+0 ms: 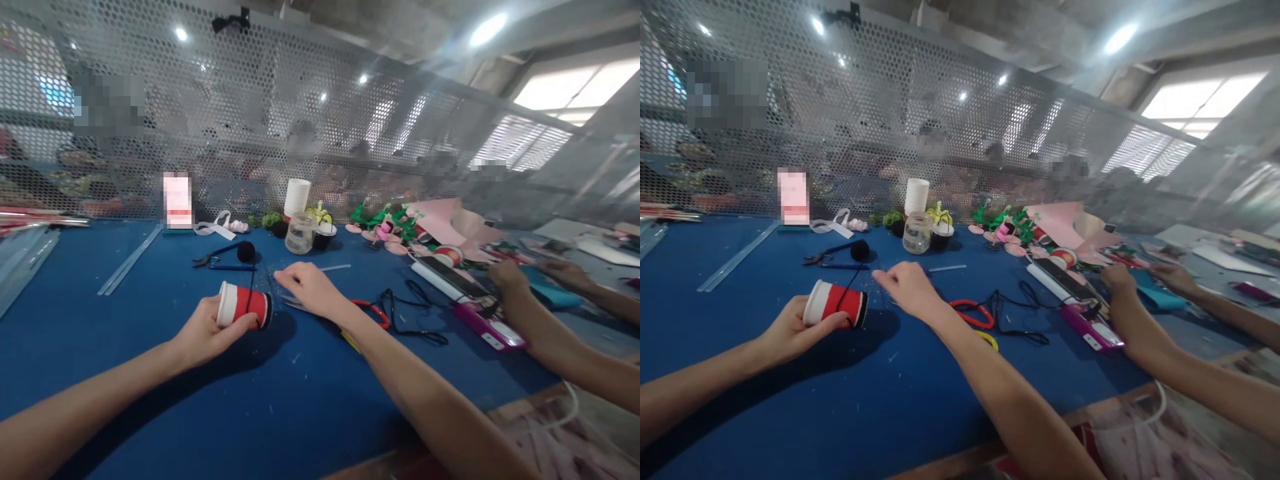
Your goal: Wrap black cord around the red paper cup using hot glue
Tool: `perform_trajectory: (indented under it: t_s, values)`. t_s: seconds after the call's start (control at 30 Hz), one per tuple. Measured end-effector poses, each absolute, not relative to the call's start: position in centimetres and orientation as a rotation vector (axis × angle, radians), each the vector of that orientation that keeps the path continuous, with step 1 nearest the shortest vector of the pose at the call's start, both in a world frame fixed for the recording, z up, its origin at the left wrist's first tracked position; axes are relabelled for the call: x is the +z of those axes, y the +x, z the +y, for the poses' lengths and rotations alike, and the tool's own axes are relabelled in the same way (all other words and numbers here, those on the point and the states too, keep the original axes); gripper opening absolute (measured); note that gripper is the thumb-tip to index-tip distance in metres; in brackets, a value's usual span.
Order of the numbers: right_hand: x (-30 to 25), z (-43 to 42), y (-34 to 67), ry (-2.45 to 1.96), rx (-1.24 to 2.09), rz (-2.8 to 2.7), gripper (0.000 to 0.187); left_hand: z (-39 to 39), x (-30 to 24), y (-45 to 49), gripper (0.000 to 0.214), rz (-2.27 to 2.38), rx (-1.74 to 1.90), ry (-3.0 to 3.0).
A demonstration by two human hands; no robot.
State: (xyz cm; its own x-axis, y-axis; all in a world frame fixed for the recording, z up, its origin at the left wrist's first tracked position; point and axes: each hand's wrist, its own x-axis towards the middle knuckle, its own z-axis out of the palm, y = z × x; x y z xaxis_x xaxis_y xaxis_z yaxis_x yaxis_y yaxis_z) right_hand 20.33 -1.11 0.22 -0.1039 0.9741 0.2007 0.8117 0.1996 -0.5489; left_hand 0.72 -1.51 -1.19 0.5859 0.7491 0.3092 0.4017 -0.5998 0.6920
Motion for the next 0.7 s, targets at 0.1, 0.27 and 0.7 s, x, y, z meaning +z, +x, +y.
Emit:
perform_trajectory:
  t_s: [0.1,0.27,0.7]
  values:
    - [1.2,-1.9,17.7,-1.231,0.796,-2.103,0.041,-1.6,-1.3,0.7,0.022,0.831,0.8,2.317]
    - [1.1,-2.2,16.3,-1.044,1.06,-1.652,0.02,-1.9,-1.2,0.9,0.02,0.786,0.754,2.198]
    - [1.4,-2.3,18.6,-1.036,0.784,-1.361,0.017,-1.3,0.0,1.6,0.024,1.021,0.645,1.51]
